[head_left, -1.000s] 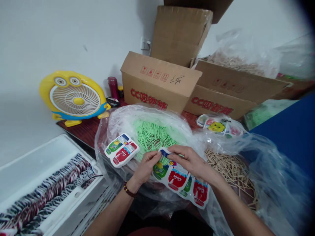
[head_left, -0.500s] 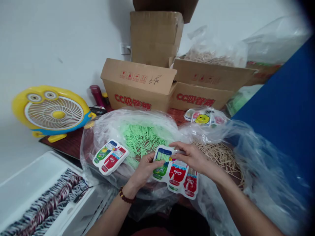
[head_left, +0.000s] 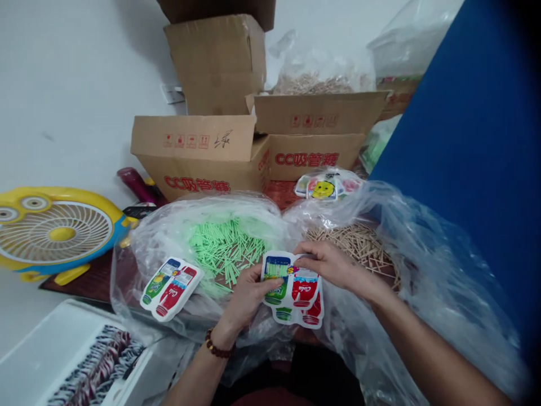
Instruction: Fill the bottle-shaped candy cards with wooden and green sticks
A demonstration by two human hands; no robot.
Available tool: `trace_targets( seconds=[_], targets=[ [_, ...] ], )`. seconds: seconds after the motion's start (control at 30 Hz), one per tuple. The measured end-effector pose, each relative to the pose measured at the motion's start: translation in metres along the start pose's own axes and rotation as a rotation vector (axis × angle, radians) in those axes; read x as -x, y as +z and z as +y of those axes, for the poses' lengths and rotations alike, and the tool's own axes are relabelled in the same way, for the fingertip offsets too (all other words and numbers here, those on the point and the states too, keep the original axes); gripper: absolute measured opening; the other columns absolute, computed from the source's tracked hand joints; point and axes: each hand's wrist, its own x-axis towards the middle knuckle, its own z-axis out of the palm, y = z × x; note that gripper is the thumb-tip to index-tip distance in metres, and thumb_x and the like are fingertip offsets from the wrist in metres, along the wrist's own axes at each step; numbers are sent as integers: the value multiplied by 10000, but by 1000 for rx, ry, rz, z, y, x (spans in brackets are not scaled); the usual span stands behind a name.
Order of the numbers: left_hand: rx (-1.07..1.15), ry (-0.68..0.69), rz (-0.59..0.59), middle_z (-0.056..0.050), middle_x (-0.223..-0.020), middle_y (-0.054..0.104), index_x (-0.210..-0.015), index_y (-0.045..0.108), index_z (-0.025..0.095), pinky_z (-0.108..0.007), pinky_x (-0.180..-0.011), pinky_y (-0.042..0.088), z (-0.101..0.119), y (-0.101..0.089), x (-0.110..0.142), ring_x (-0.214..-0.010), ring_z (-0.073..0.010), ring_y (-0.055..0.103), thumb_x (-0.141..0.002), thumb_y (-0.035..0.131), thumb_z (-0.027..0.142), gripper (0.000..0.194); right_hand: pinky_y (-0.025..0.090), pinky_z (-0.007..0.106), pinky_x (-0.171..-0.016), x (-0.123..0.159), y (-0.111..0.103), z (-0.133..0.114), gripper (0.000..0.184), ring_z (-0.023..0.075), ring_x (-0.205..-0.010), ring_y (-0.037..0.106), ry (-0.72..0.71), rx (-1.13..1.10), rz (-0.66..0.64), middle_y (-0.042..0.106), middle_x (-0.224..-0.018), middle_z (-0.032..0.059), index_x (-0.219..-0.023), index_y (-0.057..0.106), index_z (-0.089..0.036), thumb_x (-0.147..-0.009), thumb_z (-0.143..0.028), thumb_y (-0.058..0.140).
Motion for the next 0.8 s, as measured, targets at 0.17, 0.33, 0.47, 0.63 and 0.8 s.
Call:
trace_targets(
  seconds=[0.17, 0.33, 0.47, 0.63, 0.8],
  targets=[
    [-29, -37, -18, -53, -786, 762, -853, 748, 134, -320, -699, 530, -7, 8, -2, -683, -202, 680, -669, 790, 270, 233, 315, 225, -548, 11, -9, 5, 160, 122, -601, 519, 47, 44, 6, 623, -656, -18, -780, 676, -184, -842, -280, 564],
    [21, -55, -54, -75, -864, 761, -936, 721, 126, -326, -729, 538, -3, 14, -2, -739, -201, 690, -682, 789, 244, 289, 307, 228, -554, 17, -13, 5, 172, 123, -602, 516, 30, 26, -6, 613, -642, -23, -755, 669, -178, -847, -273, 560],
    [41, -82, -45, -72, -887, 762, -967, 710, 134, -335, -732, 545, 0, 17, -1, -745, -204, 693, -673, 796, 218, 318, 310, 226, -555, 19, -11, 6, 175, 120, -610, 517, -16, 19, -5, 620, -660, -21, -776, 676, -182, -856, -277, 553],
    [8, -72, -21, -53, -860, 761, -955, 718, 148, -327, -696, 544, -2, 15, 1, -716, -202, 690, -662, 800, 226, 314, 294, 224, -536, 20, -10, 8, 179, 111, -577, 496, -13, 30, -33, 610, -630, -23, -782, 693, -190, -852, -294, 564],
    [-20, -107, -25, -66, -834, 757, -934, 722, 130, -355, -736, 542, -3, 15, 2, -744, -223, 693, -643, 810, 271, 335, 278, 220, -519, 21, -8, 10, 169, 104, -558, 489, 3, 22, -37, 600, -604, -27, -769, 702, -188, -833, -293, 587]
  ],
)
